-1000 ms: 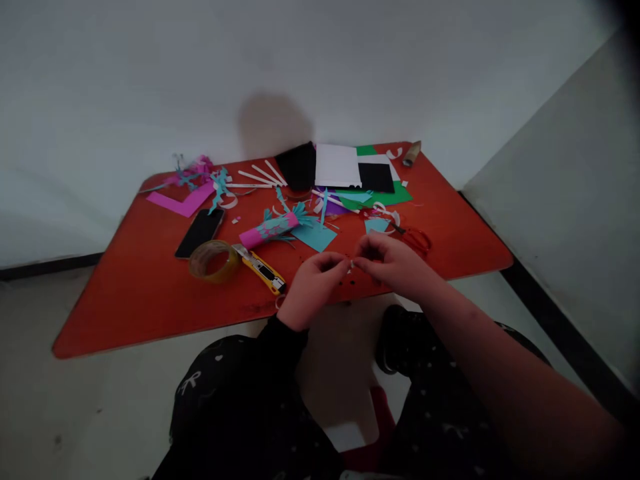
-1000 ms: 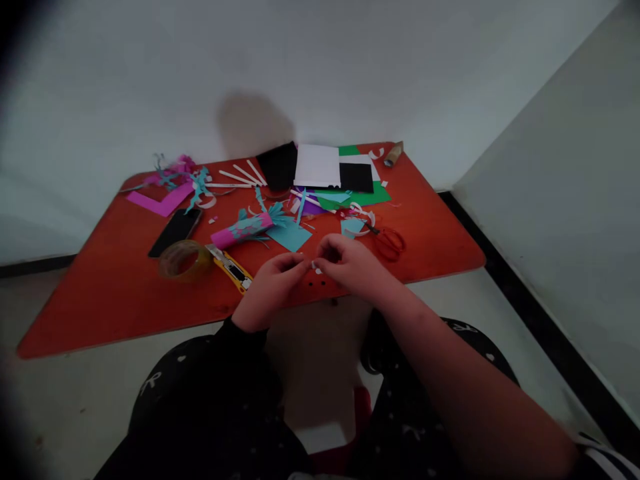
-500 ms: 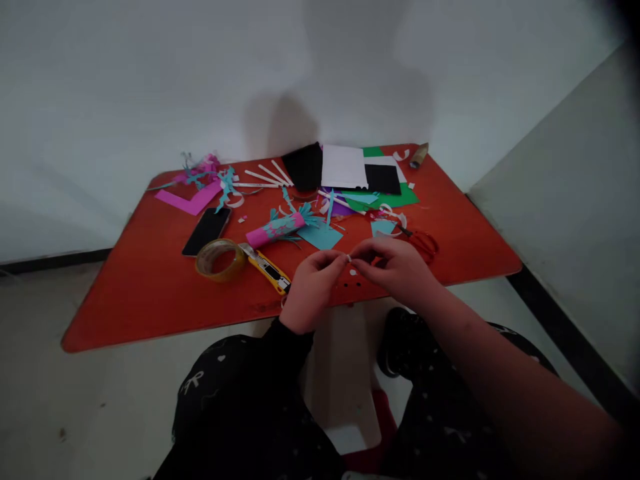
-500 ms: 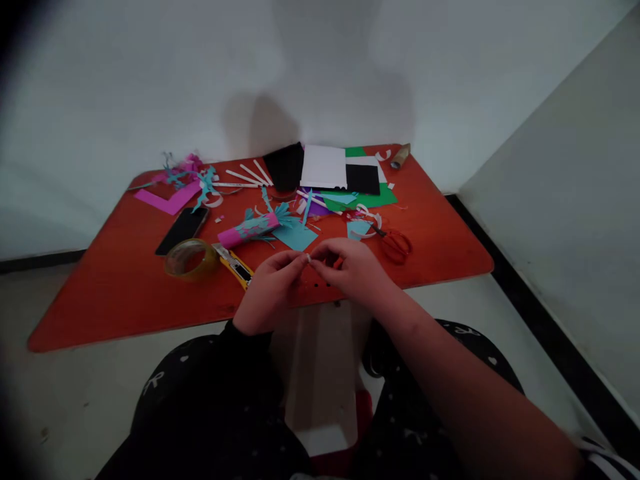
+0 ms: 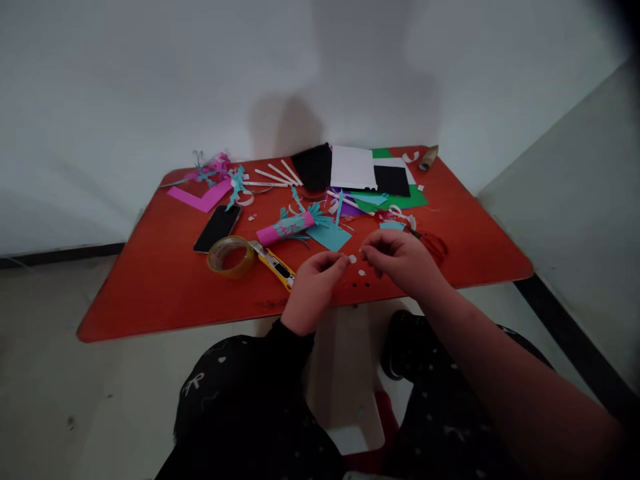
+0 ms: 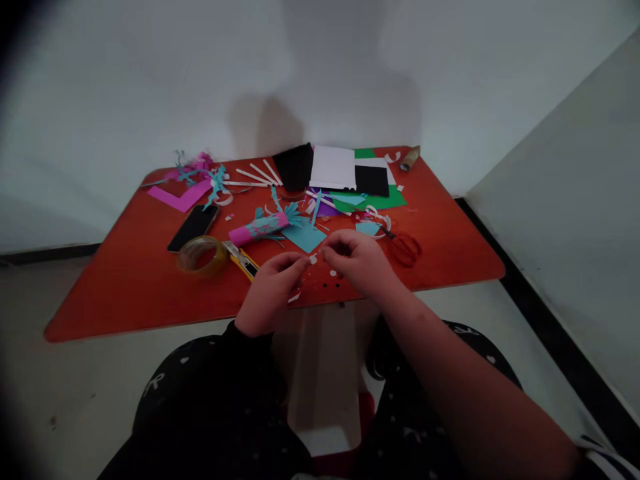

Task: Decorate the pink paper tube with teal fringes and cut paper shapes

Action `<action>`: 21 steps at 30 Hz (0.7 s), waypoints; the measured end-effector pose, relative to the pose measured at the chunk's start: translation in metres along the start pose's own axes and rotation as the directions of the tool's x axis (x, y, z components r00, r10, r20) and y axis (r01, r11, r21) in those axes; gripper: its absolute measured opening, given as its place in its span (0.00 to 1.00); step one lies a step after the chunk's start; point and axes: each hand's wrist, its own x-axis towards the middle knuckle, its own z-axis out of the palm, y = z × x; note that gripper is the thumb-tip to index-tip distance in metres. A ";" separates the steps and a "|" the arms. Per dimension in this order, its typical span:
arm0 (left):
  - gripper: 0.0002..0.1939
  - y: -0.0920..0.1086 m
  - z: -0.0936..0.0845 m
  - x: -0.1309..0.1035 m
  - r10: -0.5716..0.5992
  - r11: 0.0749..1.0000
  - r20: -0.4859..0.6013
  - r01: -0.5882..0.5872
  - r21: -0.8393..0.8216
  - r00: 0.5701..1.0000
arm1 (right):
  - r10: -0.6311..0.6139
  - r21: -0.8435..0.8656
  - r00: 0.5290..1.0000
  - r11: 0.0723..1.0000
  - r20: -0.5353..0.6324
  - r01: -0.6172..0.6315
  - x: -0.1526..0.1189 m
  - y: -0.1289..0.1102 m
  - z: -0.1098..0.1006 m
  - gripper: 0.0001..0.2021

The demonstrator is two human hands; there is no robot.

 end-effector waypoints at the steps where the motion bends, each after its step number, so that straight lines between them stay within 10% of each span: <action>1: 0.16 0.000 -0.001 0.000 -0.005 1.000 -0.005 0.005 -0.001 1.000 | 0.022 -0.017 1.000 1.000 -0.003 -0.022 0.002 0.005 -0.003 0.08; 8: 0.17 0.002 -0.007 -0.005 -0.058 0.998 -0.057 0.057 -0.022 0.997 | 0.064 -0.724 0.992 0.689 0.113 0.039 0.018 0.055 -0.029 0.08; 21: 0.18 -0.010 -0.005 -0.002 -0.081 0.996 -0.040 0.079 -0.038 0.996 | -0.167 -0.838 0.977 0.508 0.133 0.201 -0.011 0.056 -0.030 0.13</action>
